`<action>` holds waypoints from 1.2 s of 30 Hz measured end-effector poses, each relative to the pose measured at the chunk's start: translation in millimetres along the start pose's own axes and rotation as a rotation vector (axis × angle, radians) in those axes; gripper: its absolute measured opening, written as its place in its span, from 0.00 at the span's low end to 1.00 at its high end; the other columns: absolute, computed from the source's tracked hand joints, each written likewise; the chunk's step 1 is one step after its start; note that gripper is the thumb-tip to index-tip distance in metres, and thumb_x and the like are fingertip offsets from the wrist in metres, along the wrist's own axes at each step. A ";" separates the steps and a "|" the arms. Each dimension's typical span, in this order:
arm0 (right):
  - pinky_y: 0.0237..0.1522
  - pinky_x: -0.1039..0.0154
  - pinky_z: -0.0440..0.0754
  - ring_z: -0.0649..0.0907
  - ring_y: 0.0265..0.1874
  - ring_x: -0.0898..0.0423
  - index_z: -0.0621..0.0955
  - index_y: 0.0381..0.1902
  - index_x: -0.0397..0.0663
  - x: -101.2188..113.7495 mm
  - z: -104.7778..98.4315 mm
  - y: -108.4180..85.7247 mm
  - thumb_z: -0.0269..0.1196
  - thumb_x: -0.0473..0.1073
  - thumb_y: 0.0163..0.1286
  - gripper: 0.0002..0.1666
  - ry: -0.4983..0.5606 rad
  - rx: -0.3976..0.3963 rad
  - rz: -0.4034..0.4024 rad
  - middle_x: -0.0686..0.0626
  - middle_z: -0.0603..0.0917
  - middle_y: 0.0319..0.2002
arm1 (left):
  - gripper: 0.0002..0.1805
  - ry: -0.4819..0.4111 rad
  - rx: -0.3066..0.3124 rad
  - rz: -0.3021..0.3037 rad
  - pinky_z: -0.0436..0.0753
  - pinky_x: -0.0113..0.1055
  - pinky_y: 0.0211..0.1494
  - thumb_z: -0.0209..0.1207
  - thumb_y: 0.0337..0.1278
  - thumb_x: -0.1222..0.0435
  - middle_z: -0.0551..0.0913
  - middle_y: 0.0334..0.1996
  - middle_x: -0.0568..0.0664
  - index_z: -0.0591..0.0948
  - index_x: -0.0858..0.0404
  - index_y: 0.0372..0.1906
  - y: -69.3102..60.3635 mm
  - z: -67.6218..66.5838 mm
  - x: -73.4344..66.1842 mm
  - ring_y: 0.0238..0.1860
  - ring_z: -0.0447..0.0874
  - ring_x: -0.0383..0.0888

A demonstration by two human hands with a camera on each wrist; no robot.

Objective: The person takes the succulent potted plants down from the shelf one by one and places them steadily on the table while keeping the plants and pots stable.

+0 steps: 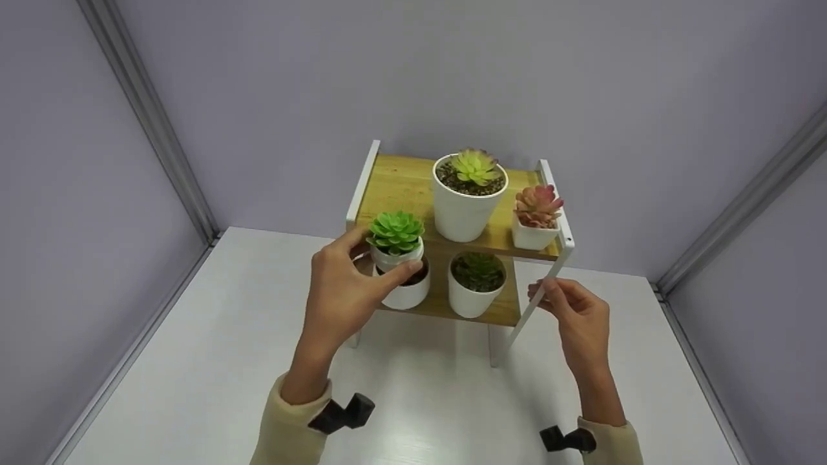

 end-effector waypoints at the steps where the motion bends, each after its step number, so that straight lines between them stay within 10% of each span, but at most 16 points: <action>1: 0.52 0.60 0.90 0.93 0.43 0.53 0.86 0.48 0.30 -0.3 -0.3 -0.1 0.65 0.39 0.78 0.14 -0.001 -0.001 0.001 0.46 0.92 0.39 | 0.32 -0.001 0.003 -0.001 0.87 0.45 0.62 0.82 0.48 0.56 0.88 0.56 0.51 0.84 0.60 0.60 -1.2 0.0 0.8 0.60 0.87 0.46; 36: 0.53 0.60 0.90 0.93 0.43 0.53 0.86 0.48 0.30 -3.5 0.2 0.3 0.64 0.40 0.78 0.15 0.003 0.003 0.013 0.47 0.92 0.38 | 0.38 -0.086 0.061 -0.026 0.83 0.46 0.67 0.81 0.50 0.62 0.82 0.66 0.56 0.79 0.64 0.68 -28.2 -15.5 52.0 0.69 0.81 0.55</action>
Point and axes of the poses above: each hand's wrist, its own y-axis towards the middle knuckle, its own z-axis out of the palm, x = y × z, the point moved 2 cm from there along y, towards the middle knuckle
